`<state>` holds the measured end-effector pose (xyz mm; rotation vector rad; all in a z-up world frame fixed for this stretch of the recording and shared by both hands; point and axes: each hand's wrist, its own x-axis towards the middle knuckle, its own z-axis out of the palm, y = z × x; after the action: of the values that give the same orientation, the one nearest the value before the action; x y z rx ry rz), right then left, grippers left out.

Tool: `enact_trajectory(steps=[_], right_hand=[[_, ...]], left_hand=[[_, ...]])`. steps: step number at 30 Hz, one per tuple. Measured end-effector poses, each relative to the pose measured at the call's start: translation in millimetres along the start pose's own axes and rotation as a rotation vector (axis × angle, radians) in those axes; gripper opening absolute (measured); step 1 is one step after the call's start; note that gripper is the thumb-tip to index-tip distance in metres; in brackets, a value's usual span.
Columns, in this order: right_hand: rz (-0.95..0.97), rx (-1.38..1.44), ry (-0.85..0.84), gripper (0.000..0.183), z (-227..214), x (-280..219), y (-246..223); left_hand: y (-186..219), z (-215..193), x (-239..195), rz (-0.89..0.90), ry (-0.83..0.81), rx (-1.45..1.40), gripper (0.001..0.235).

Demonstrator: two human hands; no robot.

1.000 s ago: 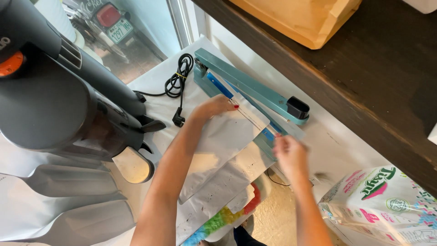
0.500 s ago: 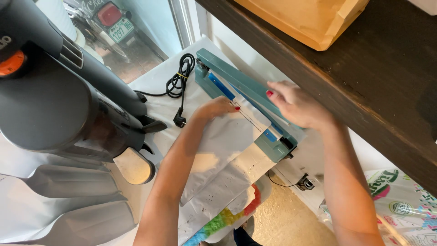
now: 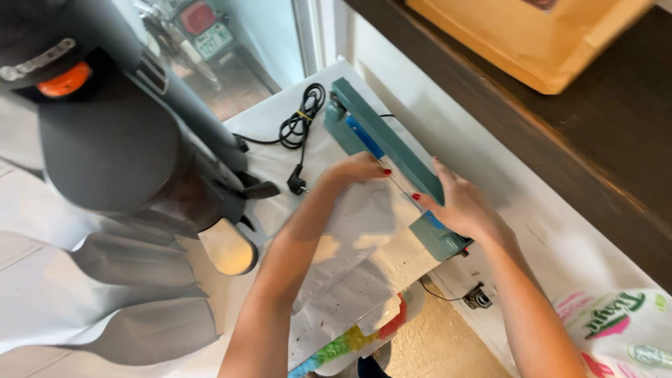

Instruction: Folding the tops of coffee bags and sealing them with a manual heat sealer

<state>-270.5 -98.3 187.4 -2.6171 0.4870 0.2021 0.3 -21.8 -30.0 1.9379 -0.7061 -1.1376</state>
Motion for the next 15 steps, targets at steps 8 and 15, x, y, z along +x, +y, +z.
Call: enact_trajectory(steps=[8,15], right_hand=[[0.22,-0.105,0.022,0.1,23.8,18.8,18.3],[0.231,-0.129,0.09,0.09,27.5,19.8,20.0]], left_hand=[[17.7,-0.2,-32.4,-0.012,-0.024,-0.112,0.053],[36.5,1.6,-47.5,-0.021,-0.057,-0.016,0.068]])
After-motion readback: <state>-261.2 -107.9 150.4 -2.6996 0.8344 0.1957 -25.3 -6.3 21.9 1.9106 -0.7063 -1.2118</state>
